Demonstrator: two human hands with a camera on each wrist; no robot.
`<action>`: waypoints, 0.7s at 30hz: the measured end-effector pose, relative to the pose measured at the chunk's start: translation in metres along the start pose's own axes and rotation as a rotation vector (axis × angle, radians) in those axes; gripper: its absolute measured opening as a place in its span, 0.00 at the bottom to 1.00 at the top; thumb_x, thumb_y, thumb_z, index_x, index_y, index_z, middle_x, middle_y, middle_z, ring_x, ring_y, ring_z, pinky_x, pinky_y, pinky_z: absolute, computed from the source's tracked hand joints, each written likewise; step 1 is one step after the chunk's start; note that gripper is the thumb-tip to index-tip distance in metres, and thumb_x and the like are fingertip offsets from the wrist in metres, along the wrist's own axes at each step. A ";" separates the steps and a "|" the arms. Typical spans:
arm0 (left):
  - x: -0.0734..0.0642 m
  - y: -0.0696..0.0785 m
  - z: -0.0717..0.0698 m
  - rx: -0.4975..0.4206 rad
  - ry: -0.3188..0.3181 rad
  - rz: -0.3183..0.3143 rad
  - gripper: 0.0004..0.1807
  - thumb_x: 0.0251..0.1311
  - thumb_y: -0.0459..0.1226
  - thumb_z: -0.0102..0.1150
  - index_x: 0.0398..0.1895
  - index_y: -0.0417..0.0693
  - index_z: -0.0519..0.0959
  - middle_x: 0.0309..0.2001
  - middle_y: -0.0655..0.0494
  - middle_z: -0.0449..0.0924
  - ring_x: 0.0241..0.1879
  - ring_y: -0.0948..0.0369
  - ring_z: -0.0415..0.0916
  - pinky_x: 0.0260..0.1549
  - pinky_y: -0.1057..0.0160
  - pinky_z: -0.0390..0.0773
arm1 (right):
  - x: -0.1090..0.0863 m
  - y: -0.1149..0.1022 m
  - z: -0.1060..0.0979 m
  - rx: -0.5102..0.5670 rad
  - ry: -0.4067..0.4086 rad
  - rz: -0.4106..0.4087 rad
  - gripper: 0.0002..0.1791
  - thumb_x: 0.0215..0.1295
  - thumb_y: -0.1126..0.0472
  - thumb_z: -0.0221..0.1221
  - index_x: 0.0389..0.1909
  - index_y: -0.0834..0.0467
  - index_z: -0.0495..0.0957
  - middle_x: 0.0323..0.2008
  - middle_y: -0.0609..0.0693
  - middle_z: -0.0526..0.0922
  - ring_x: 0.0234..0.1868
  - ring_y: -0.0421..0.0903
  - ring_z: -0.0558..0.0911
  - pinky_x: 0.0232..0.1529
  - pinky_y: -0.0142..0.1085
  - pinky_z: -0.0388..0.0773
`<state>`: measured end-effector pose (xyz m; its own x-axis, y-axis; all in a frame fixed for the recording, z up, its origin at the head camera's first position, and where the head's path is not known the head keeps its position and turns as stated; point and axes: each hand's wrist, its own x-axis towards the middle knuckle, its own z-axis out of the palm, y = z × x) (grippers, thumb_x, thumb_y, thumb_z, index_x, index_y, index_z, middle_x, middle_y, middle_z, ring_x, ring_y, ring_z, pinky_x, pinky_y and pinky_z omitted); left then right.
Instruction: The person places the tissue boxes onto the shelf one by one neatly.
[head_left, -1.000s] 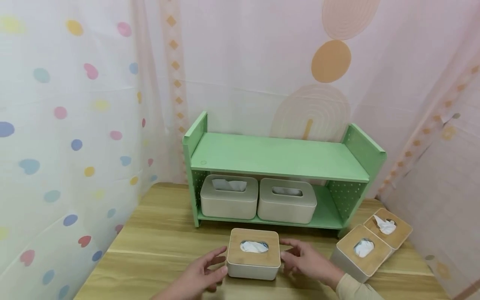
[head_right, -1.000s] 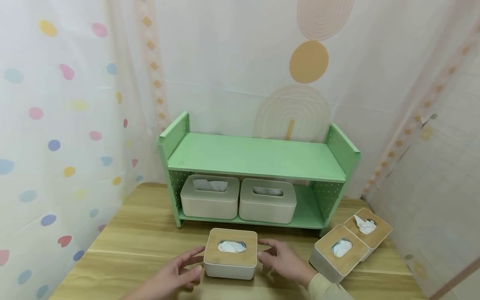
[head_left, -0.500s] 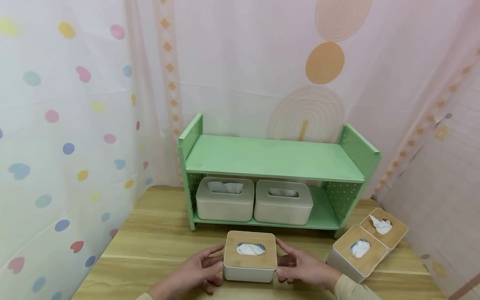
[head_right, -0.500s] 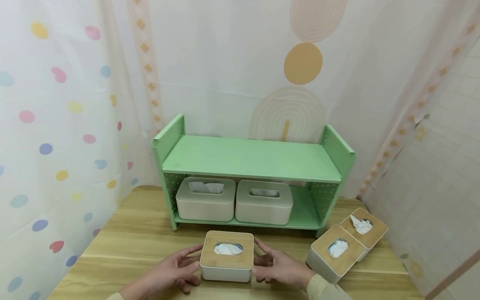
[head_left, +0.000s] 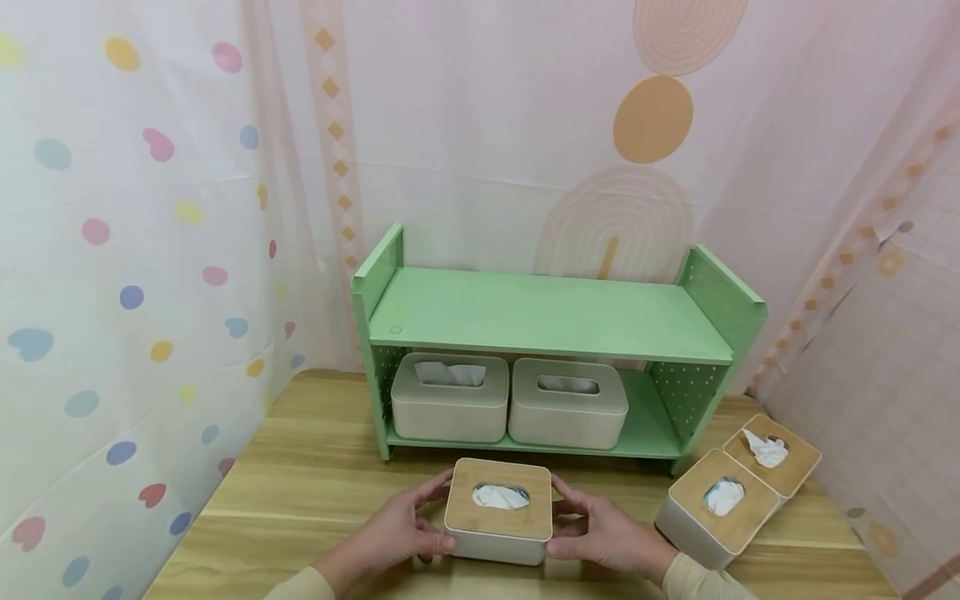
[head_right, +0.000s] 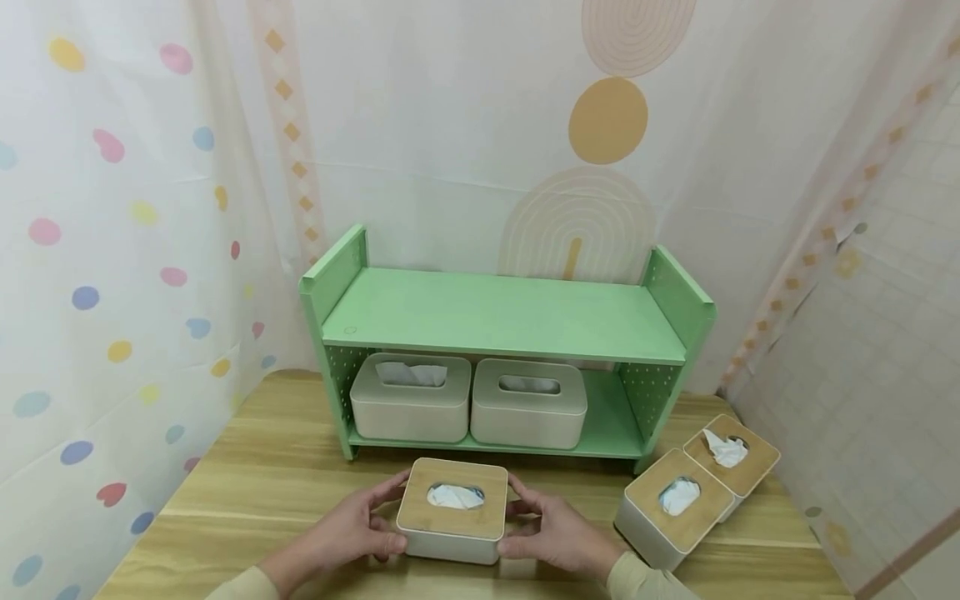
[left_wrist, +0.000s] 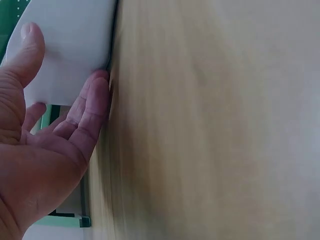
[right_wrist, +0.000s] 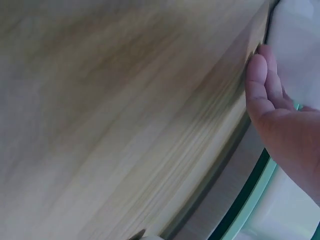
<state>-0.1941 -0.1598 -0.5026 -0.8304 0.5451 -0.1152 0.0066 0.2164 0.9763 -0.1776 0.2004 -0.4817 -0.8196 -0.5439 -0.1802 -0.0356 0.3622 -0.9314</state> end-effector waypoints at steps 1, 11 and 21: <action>0.001 0.000 -0.001 0.003 -0.003 0.000 0.62 0.56 0.38 0.82 0.88 0.47 0.50 0.79 0.21 0.56 0.40 0.53 0.88 0.34 0.60 0.87 | 0.000 -0.001 0.001 0.002 0.007 -0.003 0.59 0.69 0.53 0.73 0.87 0.62 0.43 0.71 0.76 0.72 0.63 0.62 0.86 0.58 0.41 0.87; 0.006 -0.004 -0.001 -0.058 0.019 0.013 0.62 0.52 0.32 0.84 0.86 0.40 0.52 0.77 0.21 0.59 0.39 0.52 0.89 0.33 0.59 0.88 | 0.006 -0.002 0.007 0.123 0.030 0.009 0.61 0.66 0.54 0.75 0.87 0.61 0.42 0.79 0.78 0.57 0.67 0.66 0.83 0.58 0.44 0.87; -0.017 0.036 -0.004 -0.067 0.066 0.072 0.61 0.53 0.36 0.85 0.86 0.41 0.54 0.76 0.24 0.62 0.42 0.51 0.90 0.43 0.62 0.88 | -0.006 -0.044 0.004 0.177 0.051 -0.080 0.61 0.64 0.56 0.76 0.87 0.62 0.46 0.80 0.75 0.57 0.61 0.58 0.87 0.52 0.37 0.88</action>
<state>-0.1818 -0.1644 -0.4645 -0.8643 0.5019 -0.0337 0.0324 0.1224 0.9920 -0.1689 0.1843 -0.4408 -0.8461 -0.5251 -0.0914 -0.0041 0.1780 -0.9840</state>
